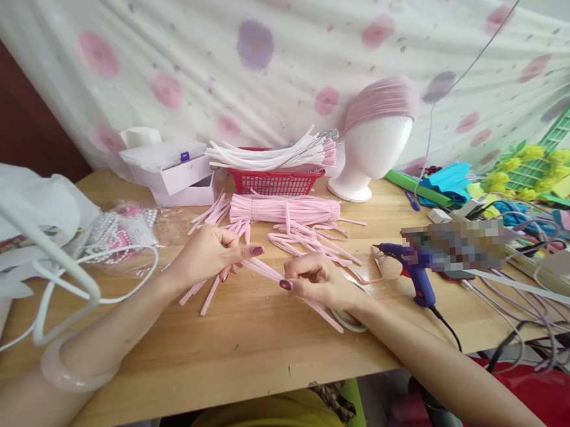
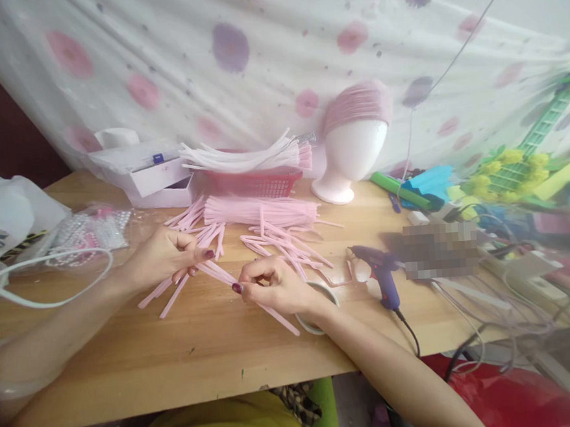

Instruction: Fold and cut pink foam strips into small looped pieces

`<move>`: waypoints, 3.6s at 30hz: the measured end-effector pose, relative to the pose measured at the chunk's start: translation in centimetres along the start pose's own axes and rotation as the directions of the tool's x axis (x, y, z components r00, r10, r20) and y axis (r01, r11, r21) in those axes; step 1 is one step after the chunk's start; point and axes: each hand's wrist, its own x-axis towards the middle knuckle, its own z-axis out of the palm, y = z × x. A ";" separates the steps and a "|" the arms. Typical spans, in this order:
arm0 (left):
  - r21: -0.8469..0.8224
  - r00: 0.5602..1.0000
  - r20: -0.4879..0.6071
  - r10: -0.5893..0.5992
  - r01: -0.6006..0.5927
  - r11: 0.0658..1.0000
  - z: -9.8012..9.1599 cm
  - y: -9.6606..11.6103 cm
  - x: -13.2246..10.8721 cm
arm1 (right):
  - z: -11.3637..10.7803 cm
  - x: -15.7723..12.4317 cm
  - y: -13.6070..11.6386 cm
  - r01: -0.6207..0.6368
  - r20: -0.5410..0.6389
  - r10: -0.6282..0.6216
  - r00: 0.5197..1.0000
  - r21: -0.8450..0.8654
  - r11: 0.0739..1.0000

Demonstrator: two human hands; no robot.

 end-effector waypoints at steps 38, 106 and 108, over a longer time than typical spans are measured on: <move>0.033 0.965 -0.145 0.221 -0.218 0.975 -0.4 -1.1 0.2 | 0.0 0.9 1.7 -0.326 0.222 0.249 0.943 0.456 0.828; 0.266 0.942 -0.167 0.290 -0.240 0.934 0.2 -0.3 0.0 | 0.3 0.9 0.9 -0.223 0.022 0.224 0.974 -0.038 0.974; 0.324 0.929 -0.182 0.322 -0.253 0.912 0.2 -0.3 -0.1 | 0.4 1.0 1.0 -0.230 0.014 0.231 0.973 -0.056 0.972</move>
